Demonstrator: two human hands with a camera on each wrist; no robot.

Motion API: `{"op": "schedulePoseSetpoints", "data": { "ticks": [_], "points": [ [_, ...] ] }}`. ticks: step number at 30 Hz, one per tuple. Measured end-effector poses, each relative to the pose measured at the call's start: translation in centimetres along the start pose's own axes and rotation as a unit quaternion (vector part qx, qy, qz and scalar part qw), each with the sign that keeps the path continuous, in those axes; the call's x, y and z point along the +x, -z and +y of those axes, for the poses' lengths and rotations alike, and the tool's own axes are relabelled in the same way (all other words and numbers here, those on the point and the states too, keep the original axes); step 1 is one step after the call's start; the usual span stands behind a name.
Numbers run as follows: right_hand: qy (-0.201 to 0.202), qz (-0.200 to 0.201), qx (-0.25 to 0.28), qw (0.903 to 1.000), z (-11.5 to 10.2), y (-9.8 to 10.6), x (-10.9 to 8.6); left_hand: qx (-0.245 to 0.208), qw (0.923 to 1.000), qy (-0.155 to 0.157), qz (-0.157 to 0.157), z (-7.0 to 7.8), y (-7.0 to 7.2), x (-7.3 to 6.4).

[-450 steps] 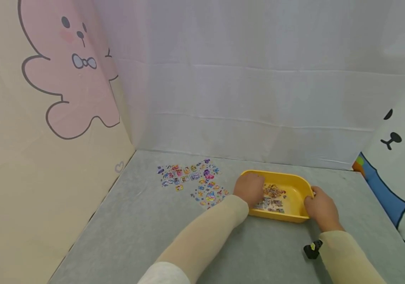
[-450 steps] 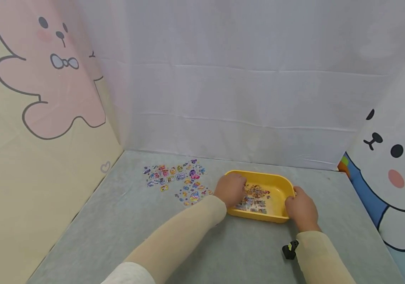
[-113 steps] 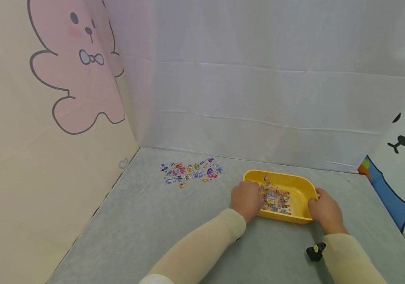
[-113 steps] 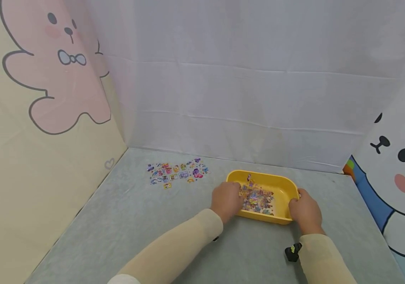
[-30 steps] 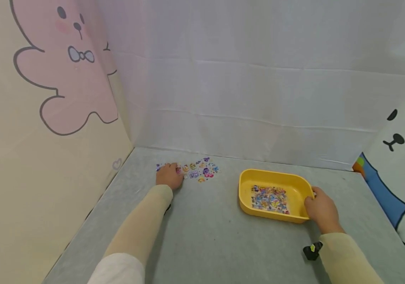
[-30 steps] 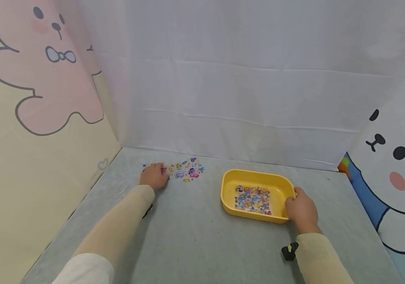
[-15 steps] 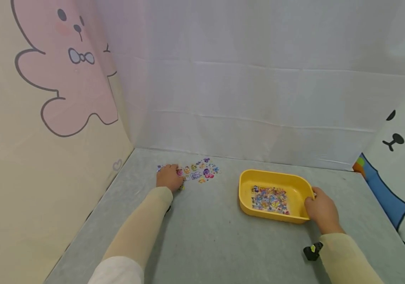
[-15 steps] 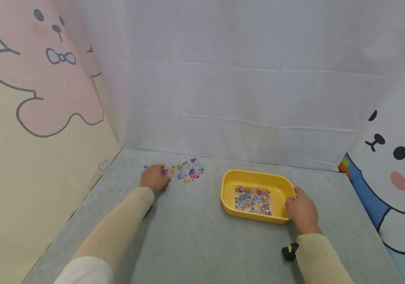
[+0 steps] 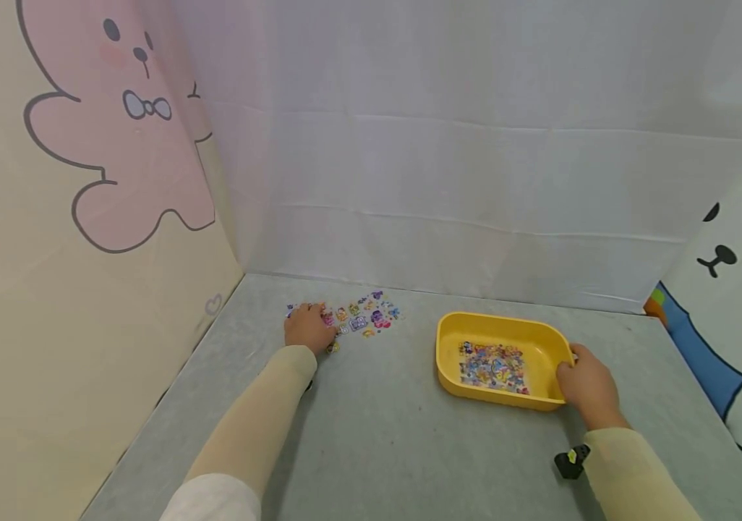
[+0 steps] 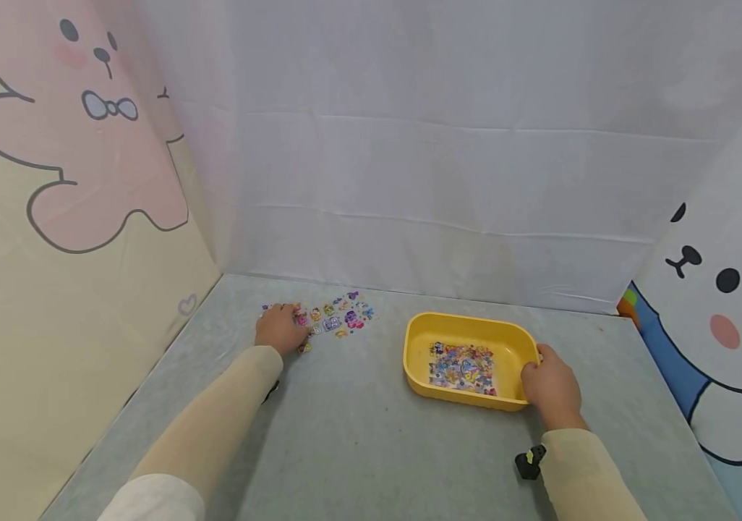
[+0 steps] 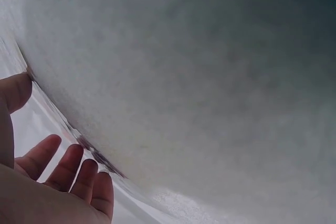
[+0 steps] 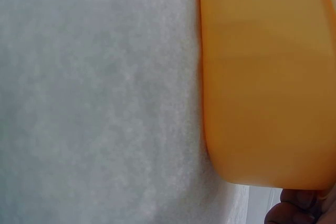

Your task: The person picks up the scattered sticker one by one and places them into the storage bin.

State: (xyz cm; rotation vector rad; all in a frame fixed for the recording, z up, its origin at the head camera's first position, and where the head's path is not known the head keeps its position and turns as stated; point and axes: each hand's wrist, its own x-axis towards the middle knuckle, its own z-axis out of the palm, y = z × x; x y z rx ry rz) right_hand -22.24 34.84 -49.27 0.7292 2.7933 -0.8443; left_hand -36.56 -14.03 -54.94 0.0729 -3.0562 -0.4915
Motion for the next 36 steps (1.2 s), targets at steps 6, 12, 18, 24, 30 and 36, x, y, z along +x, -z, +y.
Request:
{"op": "schedulePoseSetpoints", "data": {
  "ticks": [6,12,18,24,30,36],
  "points": [
    [-0.001,0.004,-0.002,1.0000,0.0,-0.2,0.0,0.006,1.0000,0.002,-0.005,0.2,0.1,-0.2],
    [-0.002,0.006,0.001,1.0000,-0.1,-0.1,-0.3,-0.002,0.9998,0.015,-0.009,0.5,0.6,-0.4],
    [-0.007,0.004,0.005,1.0000,-0.2,-0.1,-0.3,-0.006,0.9998,0.018,-0.009,0.5,0.6,-0.2],
    [-0.005,0.002,0.007,1.0000,-0.3,0.1,-0.4,-0.021,0.9997,0.011,0.000,0.3,0.4,0.0],
    [-0.007,-0.002,0.006,1.0000,-0.3,0.1,-0.4,-0.044,0.9989,0.013,-0.005,0.5,0.5,0.0],
    [-0.005,-0.003,0.005,1.0000,-0.2,0.0,-0.2,-0.079,0.9966,0.023,-0.008,1.0,0.9,-0.3]
  ]
}}
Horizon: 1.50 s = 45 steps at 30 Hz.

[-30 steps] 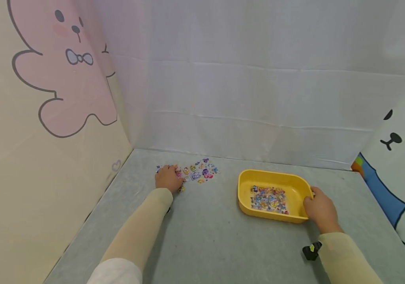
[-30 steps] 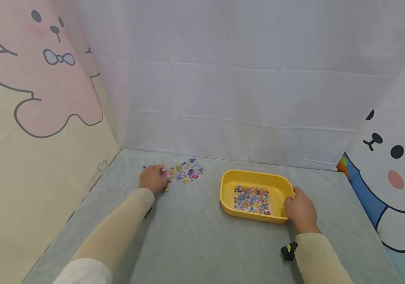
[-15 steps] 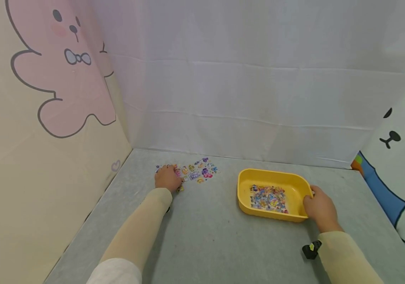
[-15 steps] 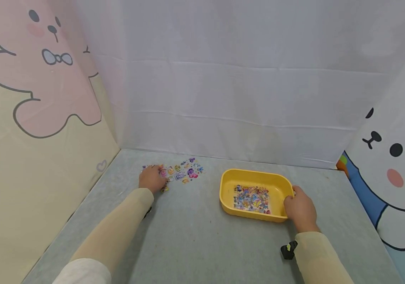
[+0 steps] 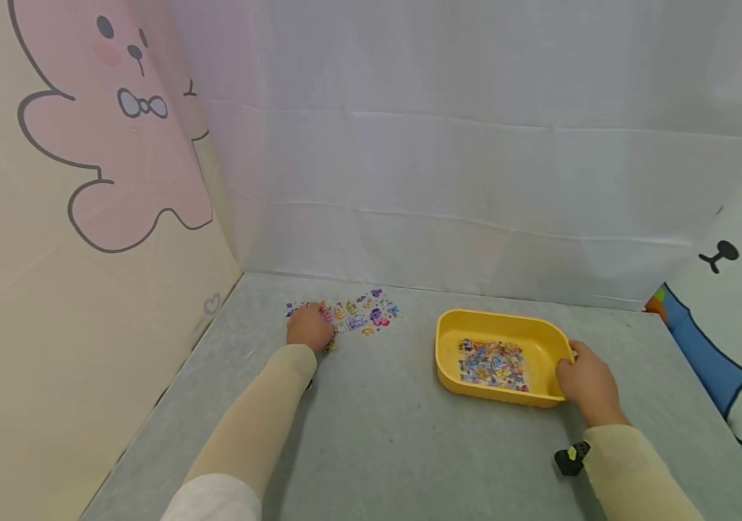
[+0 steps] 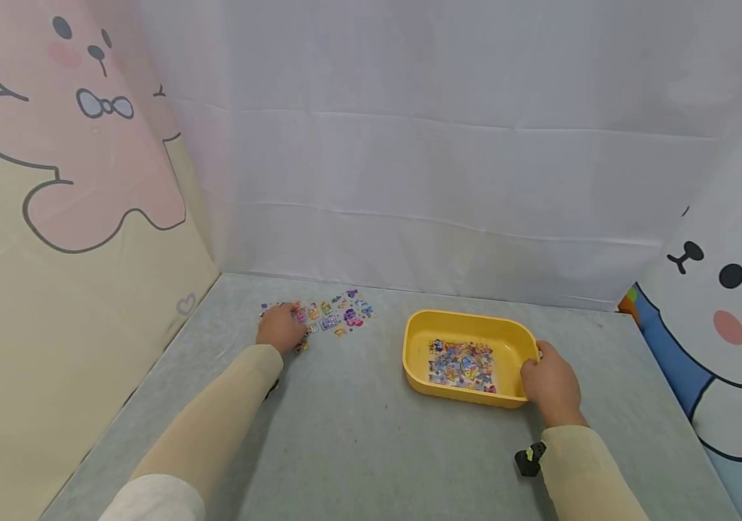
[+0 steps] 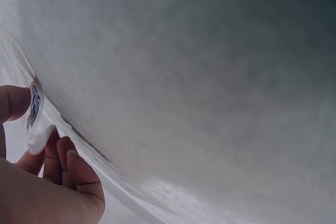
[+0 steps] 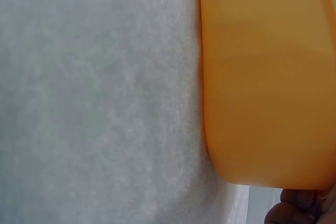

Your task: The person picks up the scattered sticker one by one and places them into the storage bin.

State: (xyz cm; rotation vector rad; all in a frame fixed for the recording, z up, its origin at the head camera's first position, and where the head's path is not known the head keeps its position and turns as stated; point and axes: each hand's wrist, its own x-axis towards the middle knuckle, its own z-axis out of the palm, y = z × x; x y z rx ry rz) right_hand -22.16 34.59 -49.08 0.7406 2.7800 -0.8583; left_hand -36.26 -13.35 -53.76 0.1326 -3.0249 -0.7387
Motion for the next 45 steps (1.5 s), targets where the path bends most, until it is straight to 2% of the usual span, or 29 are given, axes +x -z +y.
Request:
{"op": "schedulePoseSetpoints", "data": {
  "ticks": [4,10,17,21,30,38,45],
  "points": [
    [0.000,-0.001,0.001,1.0000,0.0,0.0,0.0,-0.032,0.9994,0.009,-0.009,0.2,0.2,-0.3],
    [0.003,-0.002,0.003,1.0000,0.2,-0.1,-0.1,-0.055,0.9981,0.011,-0.024,-0.3,0.2,-0.1],
    [0.007,0.002,0.000,1.0000,0.1,0.0,-0.1,-0.083,0.9950,0.045,-0.032,-0.7,0.3,0.0],
    [0.009,0.006,-0.005,0.9999,0.1,0.0,-0.1,-0.092,0.9937,0.055,-0.035,-1.1,0.2,0.2],
    [0.015,0.009,-0.007,0.9998,0.2,0.0,-0.1,-0.097,0.9936,0.044,-0.036,-1.9,0.4,0.6],
    [0.017,0.009,-0.013,0.9997,0.2,0.1,-0.1,-0.095,0.9949,0.027,-0.021,-2.1,0.8,0.3],
    [0.013,0.007,-0.011,0.9998,0.1,0.1,-0.1,-0.103,0.9942,0.024,-0.021,-2.4,1.4,0.2]
  ]
}}
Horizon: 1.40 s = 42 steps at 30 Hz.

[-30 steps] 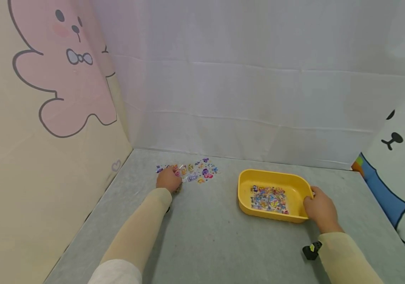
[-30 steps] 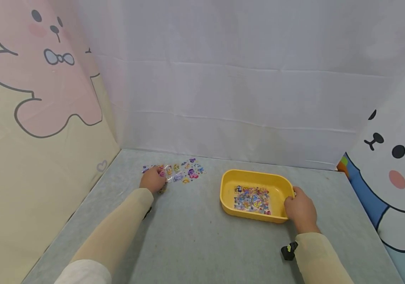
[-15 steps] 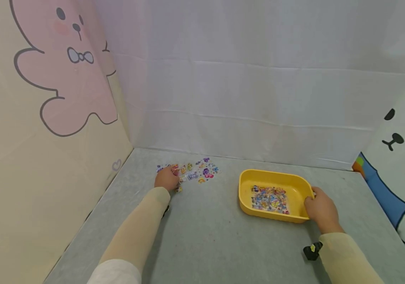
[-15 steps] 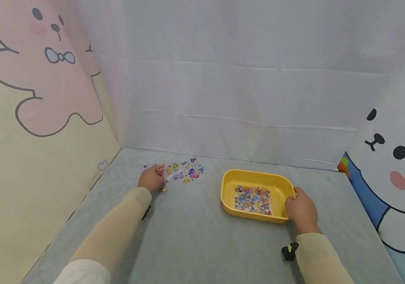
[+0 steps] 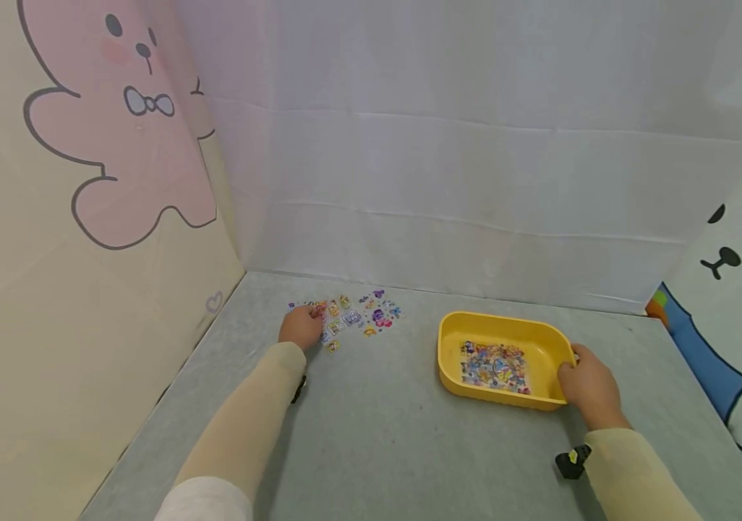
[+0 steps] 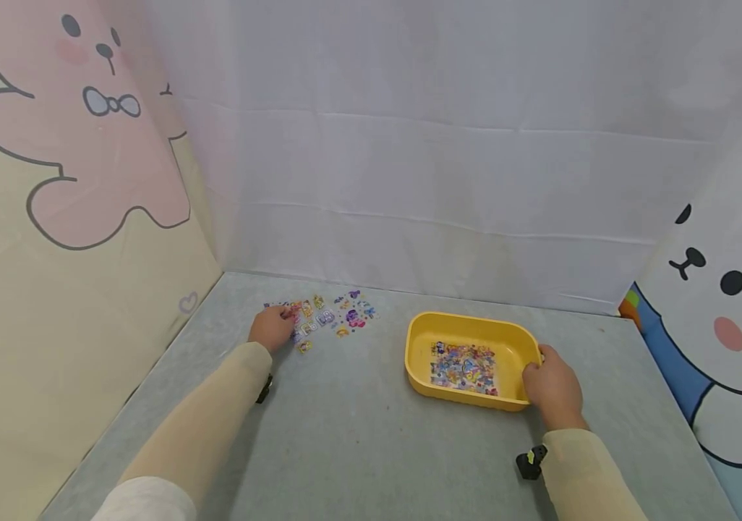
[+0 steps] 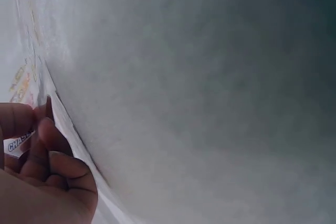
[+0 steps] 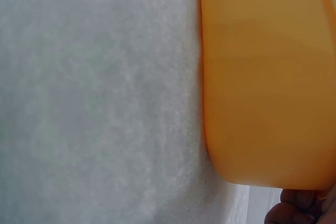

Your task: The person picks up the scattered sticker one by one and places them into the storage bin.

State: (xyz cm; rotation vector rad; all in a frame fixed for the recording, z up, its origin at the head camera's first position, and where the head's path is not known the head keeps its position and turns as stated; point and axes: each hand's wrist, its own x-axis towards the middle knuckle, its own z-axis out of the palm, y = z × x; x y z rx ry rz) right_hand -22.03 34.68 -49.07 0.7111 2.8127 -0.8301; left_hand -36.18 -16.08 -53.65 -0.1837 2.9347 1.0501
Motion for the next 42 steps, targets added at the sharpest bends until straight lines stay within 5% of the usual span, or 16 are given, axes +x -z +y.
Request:
{"op": "schedulePoseSetpoints", "data": {
  "ticks": [28,42],
  "points": [
    [0.000,0.002,0.001,1.0000,0.4,-0.2,0.3,-0.131,0.9886,0.044,-0.060,1.5,0.3,0.0],
    [0.008,0.008,0.003,0.9999,0.3,-0.2,0.0,-0.146,0.9850,0.041,-0.083,4.1,0.2,-1.3]
  ]
}}
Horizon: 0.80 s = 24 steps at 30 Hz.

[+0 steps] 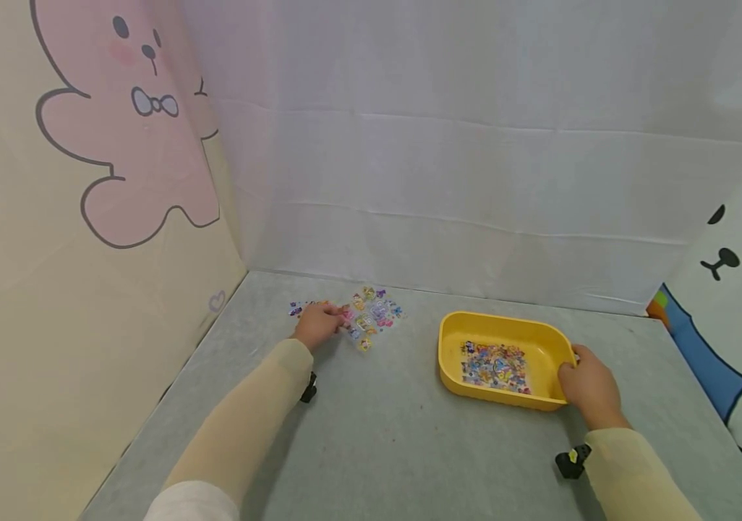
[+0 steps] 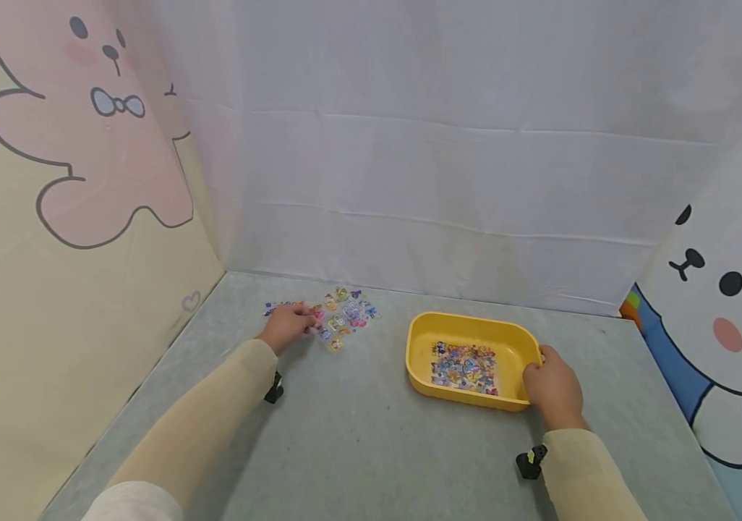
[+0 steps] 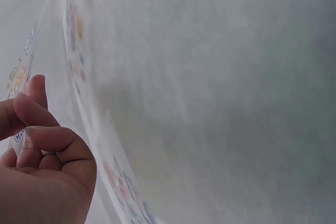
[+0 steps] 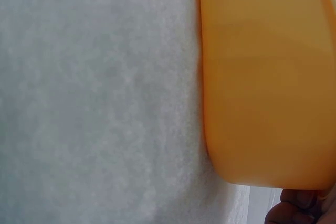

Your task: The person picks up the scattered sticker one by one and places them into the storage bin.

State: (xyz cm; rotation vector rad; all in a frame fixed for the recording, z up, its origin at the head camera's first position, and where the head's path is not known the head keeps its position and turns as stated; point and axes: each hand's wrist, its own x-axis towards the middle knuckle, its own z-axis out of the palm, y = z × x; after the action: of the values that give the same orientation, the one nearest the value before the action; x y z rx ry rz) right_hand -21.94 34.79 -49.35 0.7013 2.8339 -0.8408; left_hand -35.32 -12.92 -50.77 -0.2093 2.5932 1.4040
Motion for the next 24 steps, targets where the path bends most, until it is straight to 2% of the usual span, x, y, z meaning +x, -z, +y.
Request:
{"op": "schedulePoseSetpoints", "data": {
  "ticks": [4,16,20,24],
  "points": [
    [-0.002,0.000,-0.001,1.0000,0.0,0.0,0.0,-0.005,1.0000,0.003,-0.005,0.9,-0.5,-0.5],
    [-0.004,-0.002,0.001,1.0000,-0.1,0.0,0.0,-0.056,0.9965,-0.035,-0.051,3.4,-2.2,-2.3],
    [-0.004,0.000,0.001,1.0000,0.0,0.0,0.0,-0.065,0.9942,-0.058,-0.062,4.2,-2.6,-2.8],
    [-0.003,0.000,0.001,1.0000,0.0,0.0,0.0,-0.095,0.9904,-0.069,-0.074,4.8,-3.2,-3.4]
  ]
}}
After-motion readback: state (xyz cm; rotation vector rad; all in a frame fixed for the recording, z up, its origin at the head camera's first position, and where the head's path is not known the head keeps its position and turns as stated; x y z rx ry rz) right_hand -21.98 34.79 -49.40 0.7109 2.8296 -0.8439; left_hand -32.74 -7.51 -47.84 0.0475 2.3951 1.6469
